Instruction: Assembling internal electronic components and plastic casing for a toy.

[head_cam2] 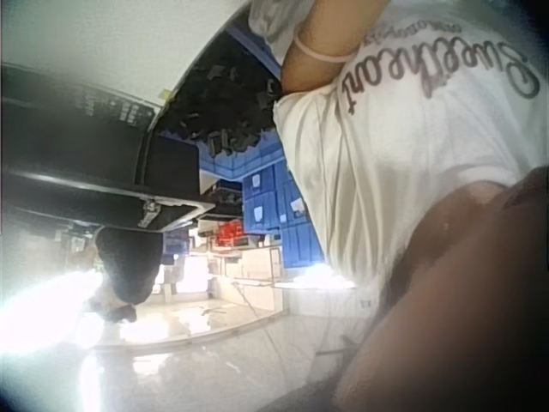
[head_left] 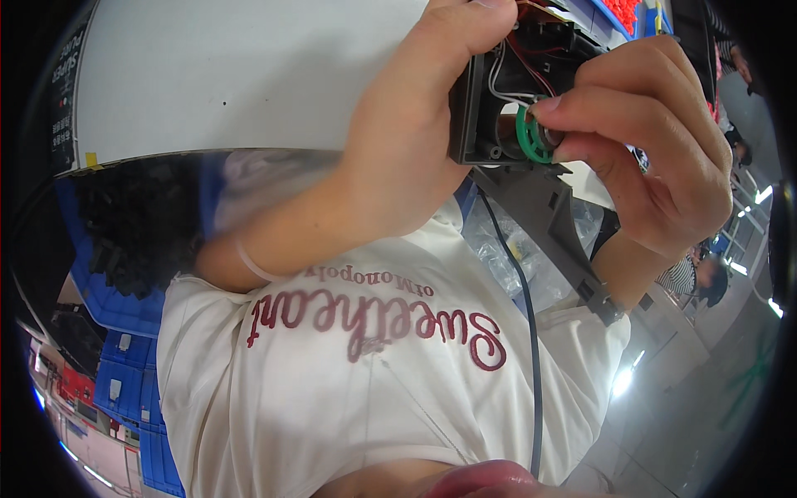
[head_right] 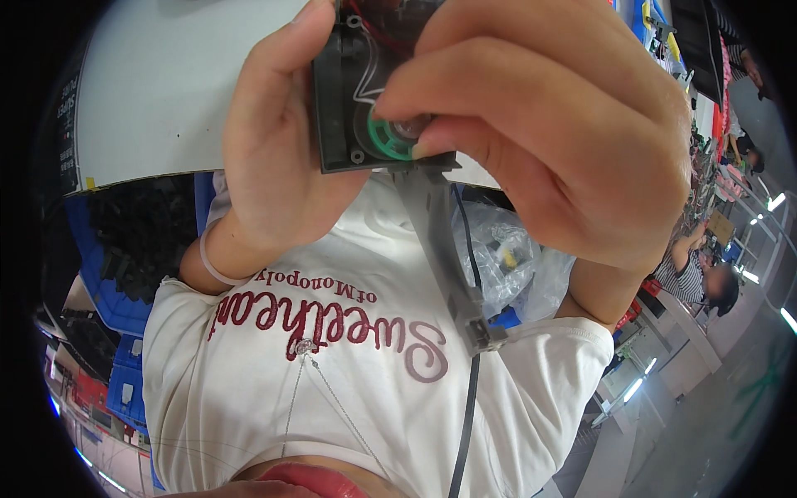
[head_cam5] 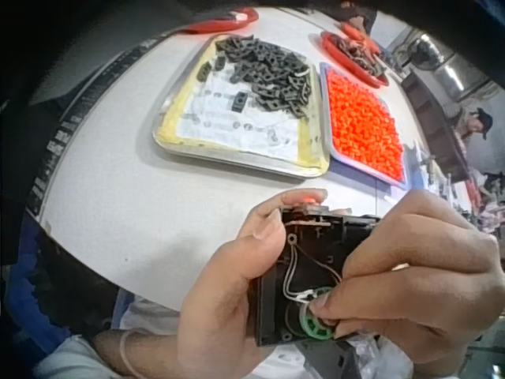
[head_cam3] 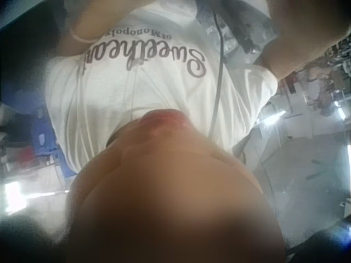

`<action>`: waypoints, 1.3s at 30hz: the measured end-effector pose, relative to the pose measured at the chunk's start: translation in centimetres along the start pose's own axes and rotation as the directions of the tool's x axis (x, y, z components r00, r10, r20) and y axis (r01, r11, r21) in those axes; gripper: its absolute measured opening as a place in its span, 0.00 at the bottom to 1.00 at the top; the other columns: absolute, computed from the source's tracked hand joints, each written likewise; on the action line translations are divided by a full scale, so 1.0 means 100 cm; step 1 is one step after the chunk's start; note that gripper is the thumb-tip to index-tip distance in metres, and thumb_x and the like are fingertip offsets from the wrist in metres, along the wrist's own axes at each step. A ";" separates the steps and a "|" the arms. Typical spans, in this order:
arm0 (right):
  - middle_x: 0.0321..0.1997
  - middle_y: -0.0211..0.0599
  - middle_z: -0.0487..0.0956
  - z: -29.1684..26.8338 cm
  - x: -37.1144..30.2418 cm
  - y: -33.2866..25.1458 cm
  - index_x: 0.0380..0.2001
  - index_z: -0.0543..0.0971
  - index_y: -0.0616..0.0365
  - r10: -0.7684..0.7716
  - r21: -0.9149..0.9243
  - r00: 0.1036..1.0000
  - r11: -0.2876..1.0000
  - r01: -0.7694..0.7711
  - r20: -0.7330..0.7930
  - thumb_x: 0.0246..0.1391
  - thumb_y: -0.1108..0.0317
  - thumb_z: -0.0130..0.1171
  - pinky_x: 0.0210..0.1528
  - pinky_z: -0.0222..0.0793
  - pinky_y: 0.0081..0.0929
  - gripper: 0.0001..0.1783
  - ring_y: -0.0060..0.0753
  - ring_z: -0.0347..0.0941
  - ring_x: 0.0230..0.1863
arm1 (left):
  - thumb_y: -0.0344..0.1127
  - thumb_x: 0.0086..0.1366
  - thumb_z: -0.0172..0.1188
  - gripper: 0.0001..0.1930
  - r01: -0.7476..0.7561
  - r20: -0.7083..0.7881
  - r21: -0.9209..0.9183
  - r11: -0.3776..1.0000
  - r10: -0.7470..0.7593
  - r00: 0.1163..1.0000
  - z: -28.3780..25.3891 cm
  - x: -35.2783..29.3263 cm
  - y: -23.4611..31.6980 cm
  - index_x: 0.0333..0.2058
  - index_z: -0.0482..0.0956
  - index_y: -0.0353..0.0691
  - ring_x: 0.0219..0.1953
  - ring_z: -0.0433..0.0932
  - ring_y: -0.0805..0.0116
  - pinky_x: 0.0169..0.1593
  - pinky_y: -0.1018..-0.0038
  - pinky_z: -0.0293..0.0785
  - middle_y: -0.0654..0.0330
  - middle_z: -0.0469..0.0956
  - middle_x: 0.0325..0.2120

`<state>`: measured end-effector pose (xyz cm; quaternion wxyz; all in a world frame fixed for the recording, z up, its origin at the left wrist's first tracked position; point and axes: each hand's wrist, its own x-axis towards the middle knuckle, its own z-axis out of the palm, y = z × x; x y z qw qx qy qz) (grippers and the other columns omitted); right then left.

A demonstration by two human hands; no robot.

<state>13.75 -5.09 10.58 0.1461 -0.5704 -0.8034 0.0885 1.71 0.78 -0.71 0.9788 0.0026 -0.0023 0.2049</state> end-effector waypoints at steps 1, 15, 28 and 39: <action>0.24 0.38 0.73 0.000 -0.001 -0.003 0.26 0.79 0.64 0.035 -0.011 0.999 0.999 -0.035 -0.007 0.30 0.70 0.66 0.25 0.60 0.22 0.15 0.32 0.67 0.25 | 0.38 0.63 0.49 0.11 0.000 0.000 0.015 1.000 0.000 1.000 0.002 -0.001 0.001 0.40 0.71 0.39 0.36 0.74 0.74 0.39 0.77 0.71 0.63 0.73 0.34; 0.25 0.37 0.74 -0.001 -0.009 -0.010 0.24 0.77 0.65 0.245 0.185 0.969 0.954 -0.236 -0.027 0.25 0.74 0.68 0.24 0.57 0.20 0.16 0.27 0.65 0.23 | 0.48 0.67 0.35 0.23 -0.053 0.180 0.155 0.986 0.025 0.983 0.001 0.000 -0.001 0.46 0.66 0.35 0.39 0.76 0.57 0.44 0.63 0.74 0.48 0.74 0.39; 0.22 0.35 0.74 0.000 0.002 -0.013 0.23 0.76 0.64 0.265 0.142 0.964 0.954 -0.266 0.022 0.21 0.73 0.71 0.21 0.53 0.18 0.18 0.24 0.65 0.22 | 0.45 0.66 0.41 0.23 0.077 -0.067 0.293 0.953 -0.060 0.996 0.010 -0.007 0.009 0.52 0.62 0.35 0.41 0.76 0.55 0.46 0.61 0.74 0.46 0.74 0.40; 0.20 0.34 0.75 -0.012 -0.001 -0.014 0.24 0.79 0.63 0.299 0.093 0.952 0.948 -0.304 0.068 0.24 0.76 0.64 0.20 0.53 0.20 0.14 0.25 0.66 0.21 | 0.32 0.58 0.55 0.30 -0.099 0.170 0.566 0.818 0.001 0.985 -0.010 -0.009 0.012 0.57 0.54 0.36 0.45 0.75 0.54 0.46 0.61 0.75 0.45 0.68 0.50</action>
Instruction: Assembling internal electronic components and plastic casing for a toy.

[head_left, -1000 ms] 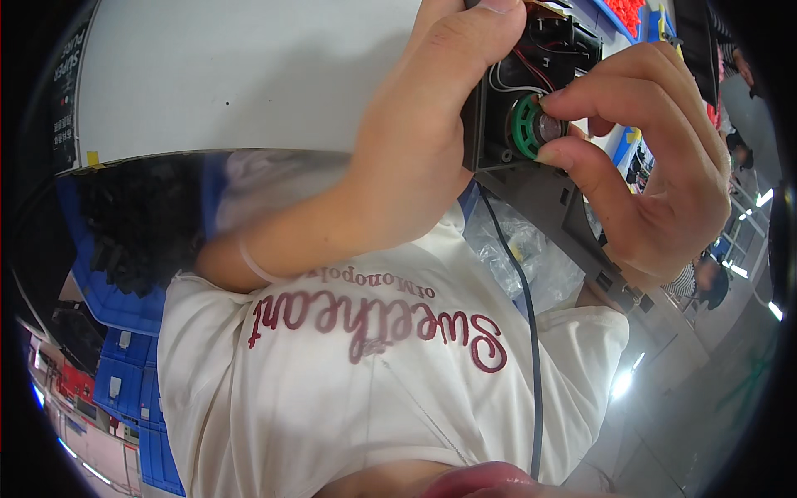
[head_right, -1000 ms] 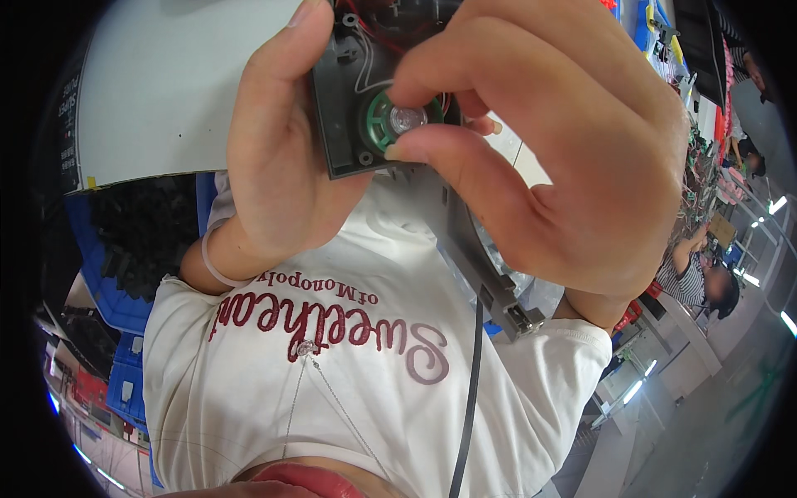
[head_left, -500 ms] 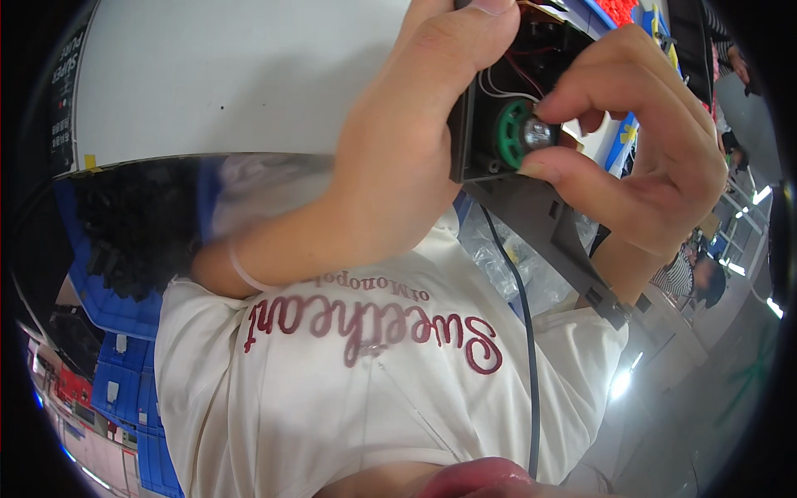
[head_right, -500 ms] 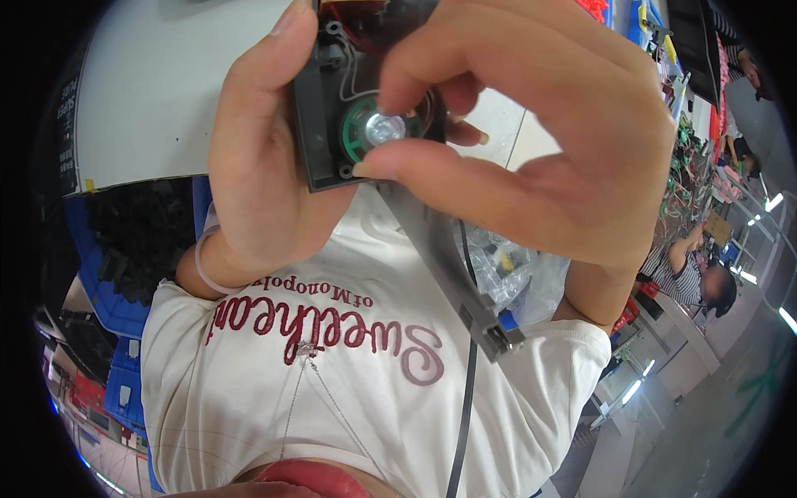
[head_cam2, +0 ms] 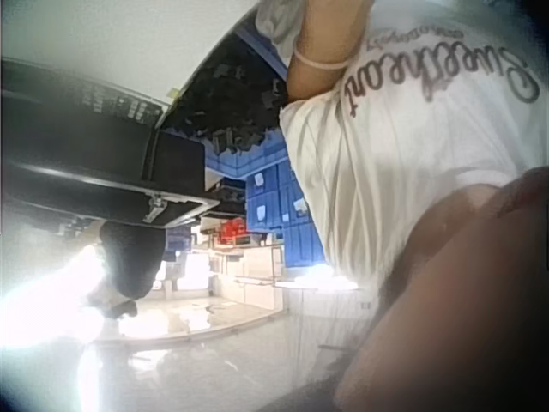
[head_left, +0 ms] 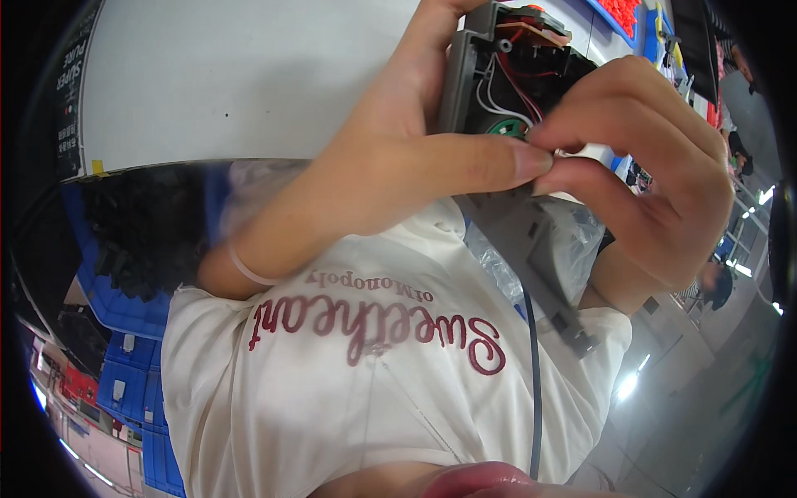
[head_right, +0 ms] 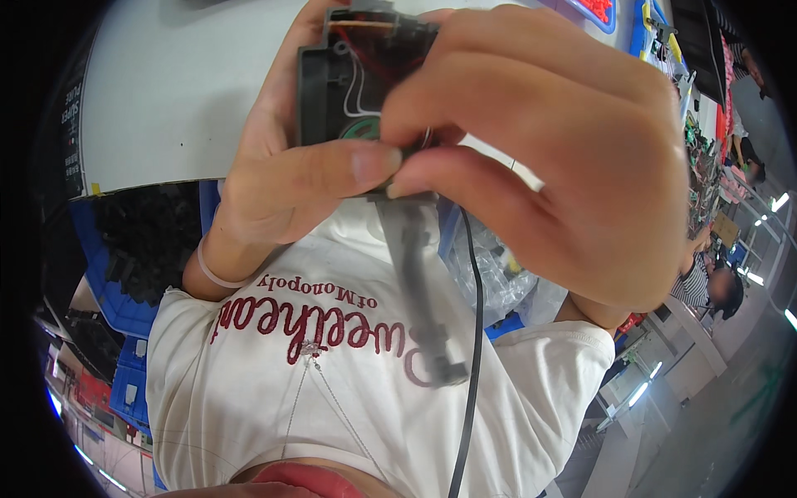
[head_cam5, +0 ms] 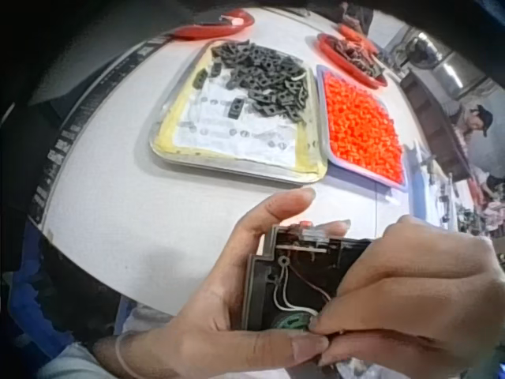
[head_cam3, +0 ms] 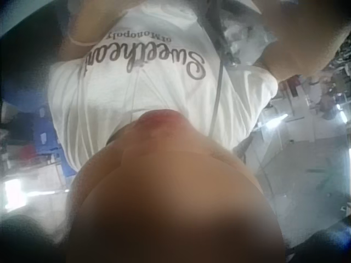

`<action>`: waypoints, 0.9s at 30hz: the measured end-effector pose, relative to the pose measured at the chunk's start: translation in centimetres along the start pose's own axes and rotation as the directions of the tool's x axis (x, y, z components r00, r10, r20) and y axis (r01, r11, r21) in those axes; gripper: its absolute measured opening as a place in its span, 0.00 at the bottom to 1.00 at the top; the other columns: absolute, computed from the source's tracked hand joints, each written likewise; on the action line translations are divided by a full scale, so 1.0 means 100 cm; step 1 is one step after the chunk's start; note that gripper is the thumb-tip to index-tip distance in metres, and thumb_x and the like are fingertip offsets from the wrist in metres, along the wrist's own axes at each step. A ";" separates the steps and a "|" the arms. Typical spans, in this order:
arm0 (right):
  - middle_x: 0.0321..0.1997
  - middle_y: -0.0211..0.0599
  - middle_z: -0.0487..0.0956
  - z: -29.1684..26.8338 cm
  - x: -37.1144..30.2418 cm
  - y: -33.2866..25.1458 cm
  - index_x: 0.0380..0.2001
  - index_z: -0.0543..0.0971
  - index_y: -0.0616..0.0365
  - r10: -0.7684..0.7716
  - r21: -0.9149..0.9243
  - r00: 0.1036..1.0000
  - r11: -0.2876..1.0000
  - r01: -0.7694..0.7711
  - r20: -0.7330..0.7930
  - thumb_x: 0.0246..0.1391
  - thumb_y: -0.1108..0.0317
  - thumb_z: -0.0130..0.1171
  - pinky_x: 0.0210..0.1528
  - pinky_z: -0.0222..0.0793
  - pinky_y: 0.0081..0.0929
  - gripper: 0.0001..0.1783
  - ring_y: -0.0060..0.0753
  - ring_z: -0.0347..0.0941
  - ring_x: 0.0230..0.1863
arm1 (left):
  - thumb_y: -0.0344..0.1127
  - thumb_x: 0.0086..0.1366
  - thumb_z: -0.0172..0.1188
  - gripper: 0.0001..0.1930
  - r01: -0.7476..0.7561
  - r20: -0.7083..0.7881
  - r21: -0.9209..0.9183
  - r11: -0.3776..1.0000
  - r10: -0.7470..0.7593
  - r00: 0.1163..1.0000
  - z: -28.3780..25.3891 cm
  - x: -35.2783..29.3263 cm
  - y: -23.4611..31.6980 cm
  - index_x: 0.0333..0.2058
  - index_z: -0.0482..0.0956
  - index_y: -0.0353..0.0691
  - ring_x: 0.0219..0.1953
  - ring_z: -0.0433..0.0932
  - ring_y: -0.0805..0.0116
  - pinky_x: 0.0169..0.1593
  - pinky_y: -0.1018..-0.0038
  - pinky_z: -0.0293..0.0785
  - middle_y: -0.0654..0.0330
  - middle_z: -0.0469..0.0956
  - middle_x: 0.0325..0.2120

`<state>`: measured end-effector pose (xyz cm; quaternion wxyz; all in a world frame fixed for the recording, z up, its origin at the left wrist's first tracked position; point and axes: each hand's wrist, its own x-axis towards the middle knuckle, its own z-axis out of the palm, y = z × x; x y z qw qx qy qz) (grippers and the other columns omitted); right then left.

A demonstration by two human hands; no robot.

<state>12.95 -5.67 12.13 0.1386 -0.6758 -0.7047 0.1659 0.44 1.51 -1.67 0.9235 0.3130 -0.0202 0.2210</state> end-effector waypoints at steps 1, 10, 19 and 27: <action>0.20 0.35 0.75 -0.001 0.000 0.001 0.24 0.79 0.64 -0.017 0.015 1.000 1.000 0.016 0.006 0.24 0.78 0.62 0.20 0.54 0.20 0.14 0.26 0.67 0.21 | 0.32 0.58 0.55 0.30 0.005 0.000 -0.001 1.000 -0.005 1.000 0.004 0.000 0.002 0.57 0.54 0.36 0.45 0.75 0.54 0.46 0.61 0.75 0.45 0.68 0.50; 0.15 0.35 0.66 0.010 -0.010 0.005 0.40 0.78 0.61 0.029 0.070 0.983 0.997 -0.042 0.181 0.29 0.83 0.49 0.16 0.53 0.27 0.27 0.34 0.62 0.13 | 0.20 0.48 0.58 0.41 0.125 -0.088 -0.018 0.992 -0.126 0.988 0.016 0.000 0.010 0.60 0.49 0.41 0.47 0.72 0.55 0.44 0.63 0.75 0.48 0.63 0.51; 0.16 0.36 0.69 0.000 -0.011 0.000 0.41 0.78 0.54 0.083 -0.051 0.923 0.996 -0.069 0.375 0.32 0.83 0.51 0.16 0.61 0.30 0.26 0.37 0.69 0.15 | 0.17 0.47 0.59 0.41 0.126 0.003 0.137 0.983 -0.127 0.992 0.014 0.000 0.009 0.59 0.51 0.43 0.43 0.72 0.67 0.44 0.73 0.72 0.55 0.67 0.44; 0.14 0.34 0.67 0.002 -0.028 -0.012 0.38 0.78 0.55 0.228 -0.313 0.929 0.940 -0.133 0.290 0.33 0.80 0.53 0.14 0.59 0.27 0.23 0.35 0.65 0.12 | 0.16 0.47 0.57 0.40 0.294 -0.025 -0.125 0.948 -0.299 0.954 0.019 0.002 0.016 0.59 0.50 0.44 0.45 0.73 0.62 0.46 0.68 0.75 0.53 0.65 0.48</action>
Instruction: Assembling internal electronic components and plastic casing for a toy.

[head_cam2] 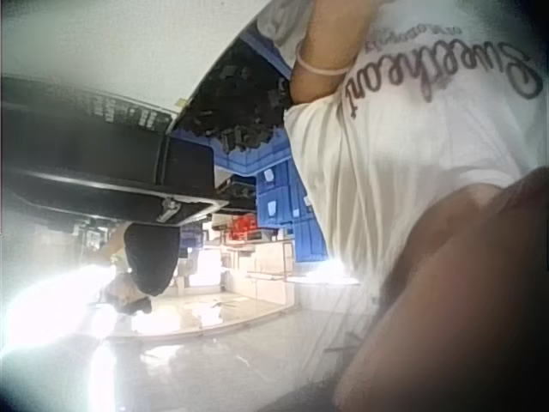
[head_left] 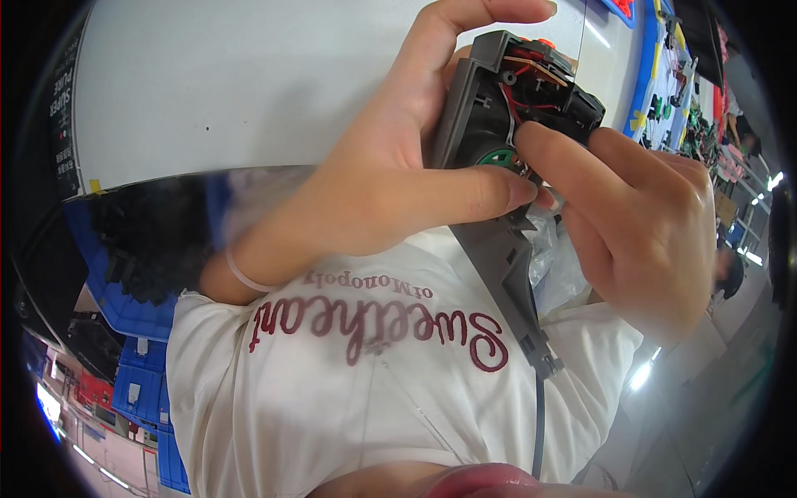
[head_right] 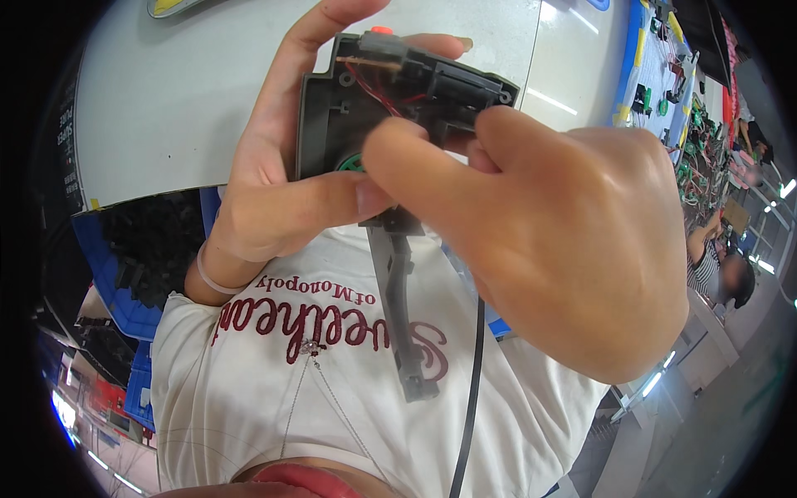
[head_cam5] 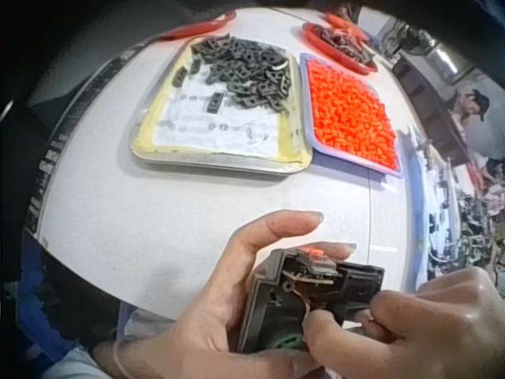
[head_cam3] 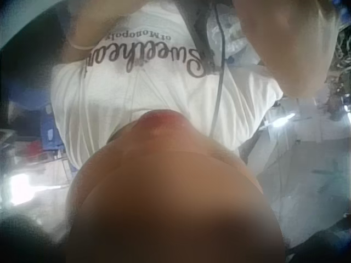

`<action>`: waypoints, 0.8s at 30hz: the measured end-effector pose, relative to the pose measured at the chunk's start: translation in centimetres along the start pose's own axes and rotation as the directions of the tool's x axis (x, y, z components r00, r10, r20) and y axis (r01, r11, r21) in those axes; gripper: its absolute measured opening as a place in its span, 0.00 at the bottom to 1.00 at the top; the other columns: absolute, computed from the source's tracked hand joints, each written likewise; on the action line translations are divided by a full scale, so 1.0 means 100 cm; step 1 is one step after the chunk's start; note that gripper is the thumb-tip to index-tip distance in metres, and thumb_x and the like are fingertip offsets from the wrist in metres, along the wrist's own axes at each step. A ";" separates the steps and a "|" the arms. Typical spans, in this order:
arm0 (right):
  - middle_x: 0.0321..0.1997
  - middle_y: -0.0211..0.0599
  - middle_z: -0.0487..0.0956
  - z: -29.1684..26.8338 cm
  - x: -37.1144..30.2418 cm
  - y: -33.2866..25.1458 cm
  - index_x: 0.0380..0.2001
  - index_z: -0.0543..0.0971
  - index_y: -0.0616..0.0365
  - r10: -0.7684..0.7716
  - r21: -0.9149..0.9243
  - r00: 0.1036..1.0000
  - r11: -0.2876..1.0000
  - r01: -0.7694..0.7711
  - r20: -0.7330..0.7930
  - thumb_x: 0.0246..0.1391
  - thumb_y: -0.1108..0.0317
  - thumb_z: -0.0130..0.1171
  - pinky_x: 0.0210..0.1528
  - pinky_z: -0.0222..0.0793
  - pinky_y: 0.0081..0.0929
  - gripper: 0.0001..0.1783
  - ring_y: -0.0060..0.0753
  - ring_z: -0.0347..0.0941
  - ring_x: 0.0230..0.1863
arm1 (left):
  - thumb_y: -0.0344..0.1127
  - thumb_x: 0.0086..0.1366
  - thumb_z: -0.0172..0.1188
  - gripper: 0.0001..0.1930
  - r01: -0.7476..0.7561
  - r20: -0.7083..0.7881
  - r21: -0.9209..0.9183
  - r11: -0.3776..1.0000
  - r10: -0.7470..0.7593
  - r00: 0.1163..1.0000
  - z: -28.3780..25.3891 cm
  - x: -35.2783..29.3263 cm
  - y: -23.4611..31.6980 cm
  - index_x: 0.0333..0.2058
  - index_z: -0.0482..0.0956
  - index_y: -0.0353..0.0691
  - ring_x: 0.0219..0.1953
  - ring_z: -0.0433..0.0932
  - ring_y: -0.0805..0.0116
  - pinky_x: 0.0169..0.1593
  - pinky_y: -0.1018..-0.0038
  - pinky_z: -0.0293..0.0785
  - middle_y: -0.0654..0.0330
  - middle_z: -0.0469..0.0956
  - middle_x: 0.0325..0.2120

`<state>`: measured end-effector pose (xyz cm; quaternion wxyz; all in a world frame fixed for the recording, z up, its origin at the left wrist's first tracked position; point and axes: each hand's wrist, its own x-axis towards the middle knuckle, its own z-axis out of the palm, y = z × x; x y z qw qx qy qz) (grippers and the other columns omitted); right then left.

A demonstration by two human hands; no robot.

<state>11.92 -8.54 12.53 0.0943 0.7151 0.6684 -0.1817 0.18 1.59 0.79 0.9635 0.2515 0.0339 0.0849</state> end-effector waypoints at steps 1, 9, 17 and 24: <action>0.14 0.34 0.67 -0.001 -0.002 0.002 0.38 0.78 0.55 0.005 0.000 1.000 1.000 -0.005 0.001 0.33 0.80 0.53 0.14 0.59 0.27 0.23 0.35 0.65 0.12 | 0.16 0.47 0.57 0.40 0.004 0.004 -0.002 1.000 -0.004 1.000 0.000 0.001 0.000 0.59 0.50 0.44 0.45 0.73 0.62 0.46 0.68 0.75 0.53 0.65 0.48; 0.24 0.42 0.78 0.008 -0.004 0.017 0.42 0.77 0.66 -0.039 0.316 0.998 0.947 0.050 -0.040 0.29 0.85 0.45 0.20 0.64 0.22 0.29 0.30 0.71 0.15 | 0.19 0.48 0.57 0.41 -0.014 -0.062 0.006 1.000 0.014 0.998 0.003 0.000 0.002 0.60 0.49 0.44 0.47 0.72 0.55 0.44 0.63 0.76 0.49 0.63 0.51; 0.20 0.42 0.75 0.016 -0.011 0.011 0.41 0.77 0.62 0.017 0.279 1.000 0.960 -0.011 -0.021 0.35 0.84 0.46 0.21 0.64 0.22 0.25 0.32 0.70 0.15 | 0.21 0.48 0.56 0.41 -0.041 -0.125 0.024 0.999 0.043 0.991 0.008 -0.001 0.003 0.60 0.48 0.44 0.49 0.71 0.47 0.42 0.58 0.77 0.46 0.60 0.54; 0.29 0.47 0.79 0.034 -0.034 0.014 0.37 0.75 0.74 0.267 0.581 0.833 0.810 0.078 -0.484 0.41 0.81 0.51 0.25 0.62 0.16 0.16 0.21 0.68 0.21 | 0.22 0.48 0.56 0.42 -0.053 -0.147 0.052 0.997 0.060 0.987 0.009 -0.002 0.005 0.61 0.47 0.45 0.51 0.70 0.41 0.41 0.54 0.78 0.43 0.57 0.57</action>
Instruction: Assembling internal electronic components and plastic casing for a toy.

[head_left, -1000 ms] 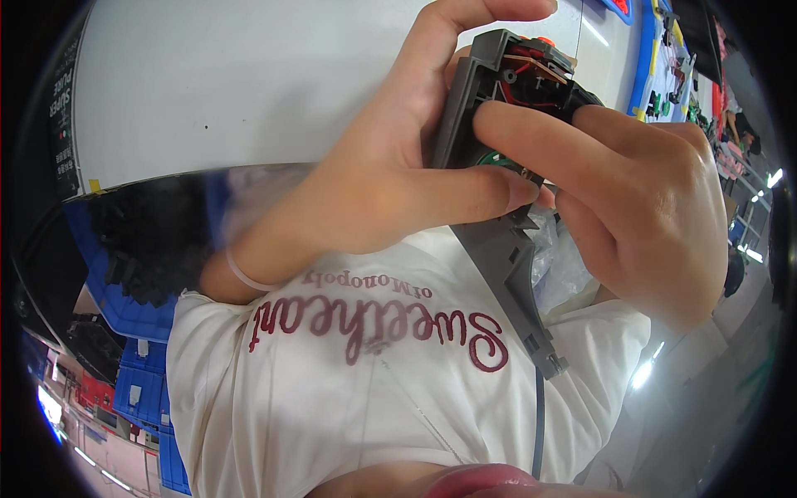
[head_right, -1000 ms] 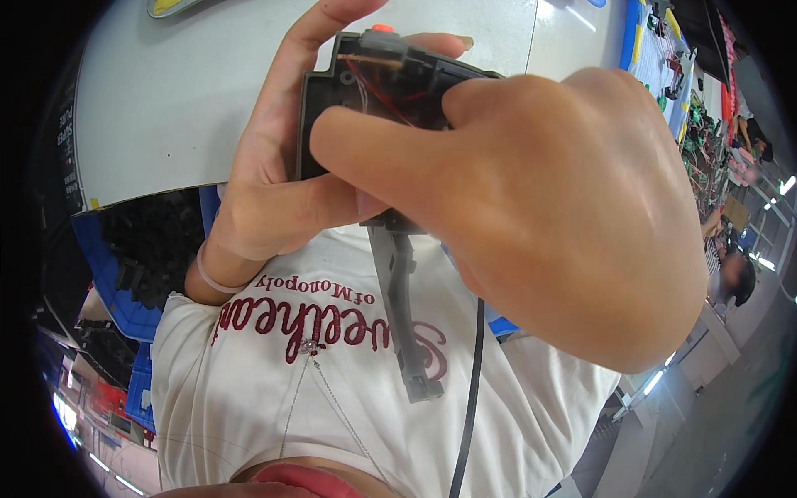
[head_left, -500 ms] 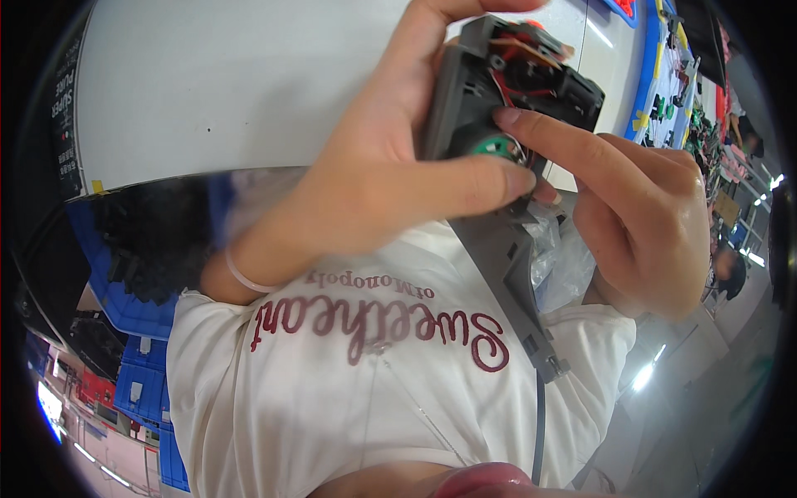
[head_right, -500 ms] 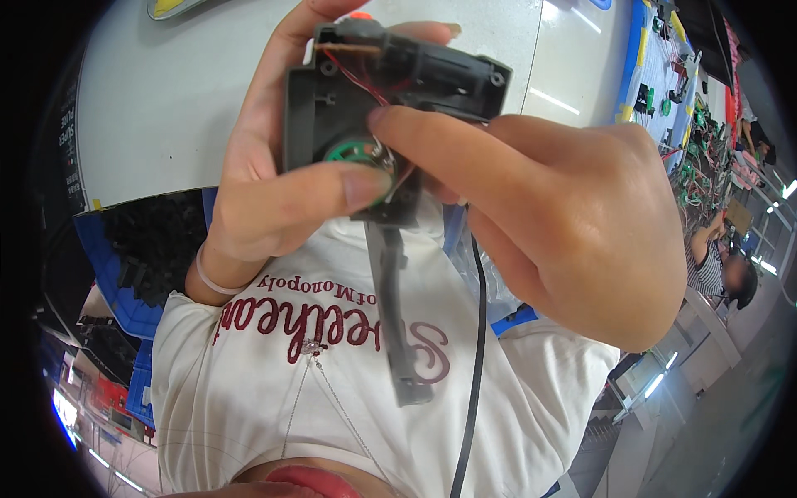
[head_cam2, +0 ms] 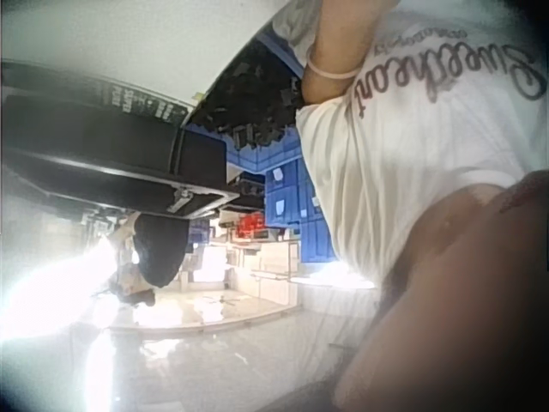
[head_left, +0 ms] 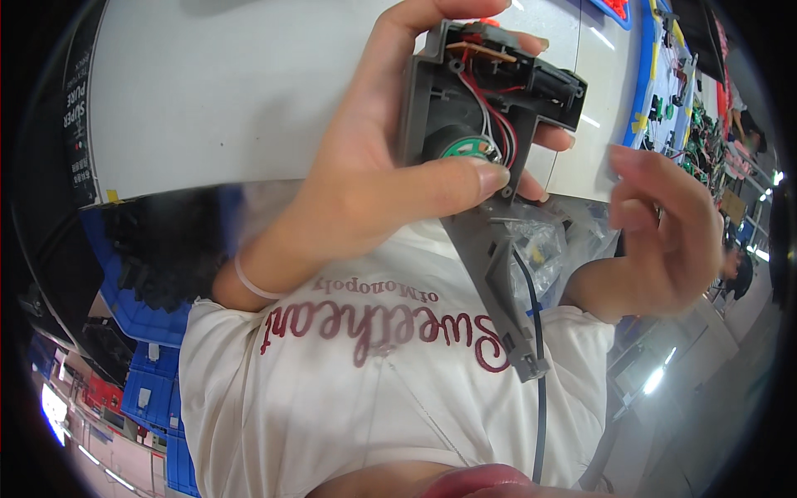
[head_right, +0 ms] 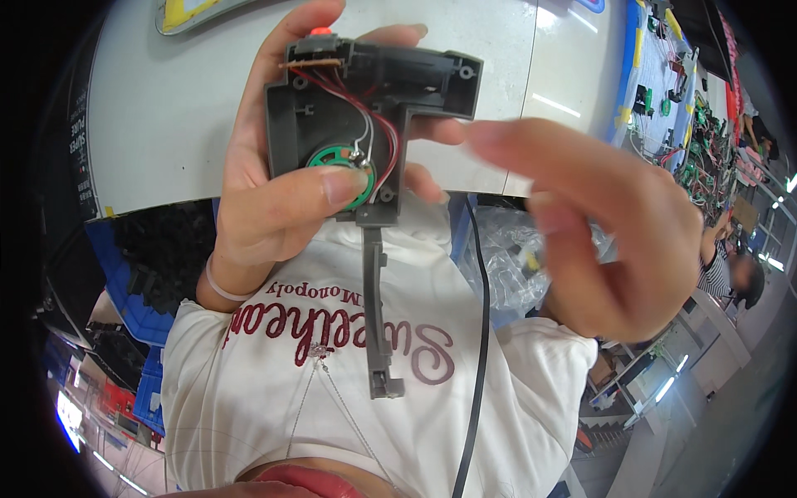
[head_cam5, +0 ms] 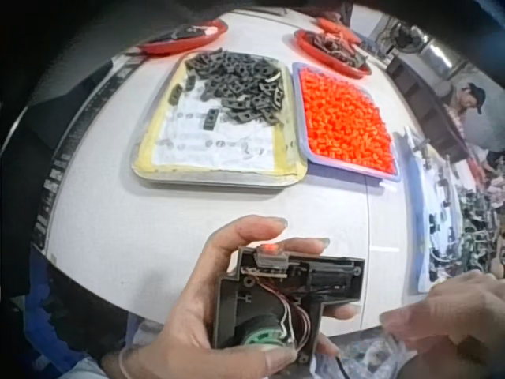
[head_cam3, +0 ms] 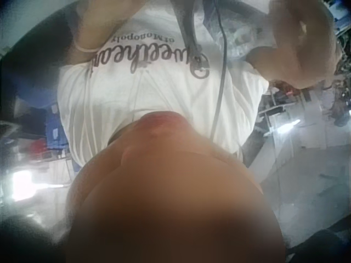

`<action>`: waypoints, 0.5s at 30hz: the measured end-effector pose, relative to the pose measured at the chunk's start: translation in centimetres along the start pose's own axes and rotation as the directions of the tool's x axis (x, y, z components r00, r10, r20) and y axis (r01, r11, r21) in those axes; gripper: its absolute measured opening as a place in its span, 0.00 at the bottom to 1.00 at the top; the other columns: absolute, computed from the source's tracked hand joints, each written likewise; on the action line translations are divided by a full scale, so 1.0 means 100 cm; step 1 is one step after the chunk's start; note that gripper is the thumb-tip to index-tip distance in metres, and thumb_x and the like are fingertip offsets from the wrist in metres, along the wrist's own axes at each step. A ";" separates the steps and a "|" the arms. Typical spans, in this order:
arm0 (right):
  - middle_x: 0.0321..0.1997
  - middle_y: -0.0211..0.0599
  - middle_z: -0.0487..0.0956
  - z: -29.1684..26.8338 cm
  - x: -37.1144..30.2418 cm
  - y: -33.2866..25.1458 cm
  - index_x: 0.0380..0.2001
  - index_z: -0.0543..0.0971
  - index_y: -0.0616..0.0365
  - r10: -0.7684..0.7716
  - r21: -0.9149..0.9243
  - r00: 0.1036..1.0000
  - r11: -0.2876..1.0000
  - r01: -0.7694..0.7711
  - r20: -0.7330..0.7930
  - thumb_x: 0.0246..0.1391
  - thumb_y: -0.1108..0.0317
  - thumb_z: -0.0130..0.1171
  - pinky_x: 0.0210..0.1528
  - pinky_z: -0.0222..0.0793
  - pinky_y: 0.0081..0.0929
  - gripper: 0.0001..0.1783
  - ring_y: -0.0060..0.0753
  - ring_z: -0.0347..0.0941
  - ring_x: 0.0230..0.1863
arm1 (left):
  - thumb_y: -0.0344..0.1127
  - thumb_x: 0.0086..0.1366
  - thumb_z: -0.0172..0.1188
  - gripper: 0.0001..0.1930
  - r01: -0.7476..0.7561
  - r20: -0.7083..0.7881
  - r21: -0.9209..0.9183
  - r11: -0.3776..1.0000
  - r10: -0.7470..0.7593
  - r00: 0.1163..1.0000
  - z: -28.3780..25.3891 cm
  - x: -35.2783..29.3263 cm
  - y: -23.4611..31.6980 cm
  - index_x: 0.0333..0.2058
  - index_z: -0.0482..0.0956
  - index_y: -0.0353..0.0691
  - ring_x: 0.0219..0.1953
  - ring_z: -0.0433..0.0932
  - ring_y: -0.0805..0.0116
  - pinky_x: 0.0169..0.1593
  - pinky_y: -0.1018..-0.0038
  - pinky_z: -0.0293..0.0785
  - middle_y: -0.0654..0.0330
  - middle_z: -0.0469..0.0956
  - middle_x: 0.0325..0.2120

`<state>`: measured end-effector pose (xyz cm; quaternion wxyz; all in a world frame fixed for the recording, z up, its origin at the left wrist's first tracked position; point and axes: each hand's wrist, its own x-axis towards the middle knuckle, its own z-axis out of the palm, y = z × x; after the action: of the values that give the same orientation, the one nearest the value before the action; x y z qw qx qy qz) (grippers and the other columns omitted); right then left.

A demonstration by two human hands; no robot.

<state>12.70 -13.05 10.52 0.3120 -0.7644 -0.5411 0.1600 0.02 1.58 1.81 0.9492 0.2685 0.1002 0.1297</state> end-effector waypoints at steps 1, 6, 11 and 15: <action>0.30 0.48 0.79 -0.007 -0.007 0.004 0.37 0.74 0.74 0.079 0.010 0.996 0.997 -0.079 -0.052 0.45 0.80 0.52 0.25 0.61 0.16 0.13 0.21 0.67 0.22 | 0.23 0.48 0.56 0.42 -0.007 -0.006 0.007 1.000 0.007 1.000 -0.001 -0.001 -0.001 0.61 0.47 0.45 0.51 0.69 0.40 0.41 0.53 0.78 0.43 0.57 0.57; 0.25 0.40 0.73 -0.016 -0.071 0.057 0.37 0.73 0.75 0.240 0.433 0.939 0.894 -0.114 -0.248 0.53 0.76 0.50 0.21 0.54 0.14 0.11 0.19 0.64 0.20 | 0.23 0.47 0.56 0.43 0.009 0.015 0.005 1.000 -0.009 1.000 -0.003 0.001 0.002 0.62 0.48 0.48 0.49 0.70 0.36 0.38 0.54 0.79 0.42 0.56 0.58; 0.27 0.40 0.76 0.008 -0.085 0.048 0.34 0.75 0.72 0.415 0.487 0.886 0.829 -0.275 -0.206 0.44 0.81 0.50 0.23 0.59 0.15 0.11 0.21 0.66 0.20 | 0.22 0.47 0.55 0.42 0.056 0.098 -0.020 0.998 -0.054 0.994 -0.005 0.008 -0.007 0.61 0.49 0.49 0.49 0.70 0.35 0.38 0.53 0.79 0.42 0.56 0.58; 0.24 0.38 0.77 0.007 -0.084 0.051 0.31 0.77 0.70 0.421 0.488 0.906 0.800 -0.349 -0.044 0.38 0.83 0.50 0.25 0.61 0.17 0.12 0.21 0.69 0.22 | 0.22 0.46 0.54 0.42 0.058 0.156 -0.082 0.995 -0.045 0.987 -0.004 0.013 -0.019 0.61 0.50 0.49 0.49 0.70 0.35 0.37 0.52 0.79 0.41 0.56 0.58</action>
<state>12.95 -21.73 5.90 0.4881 -0.7696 -0.2940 0.2883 1.53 0.57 0.34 0.9679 0.2337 0.0280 0.0883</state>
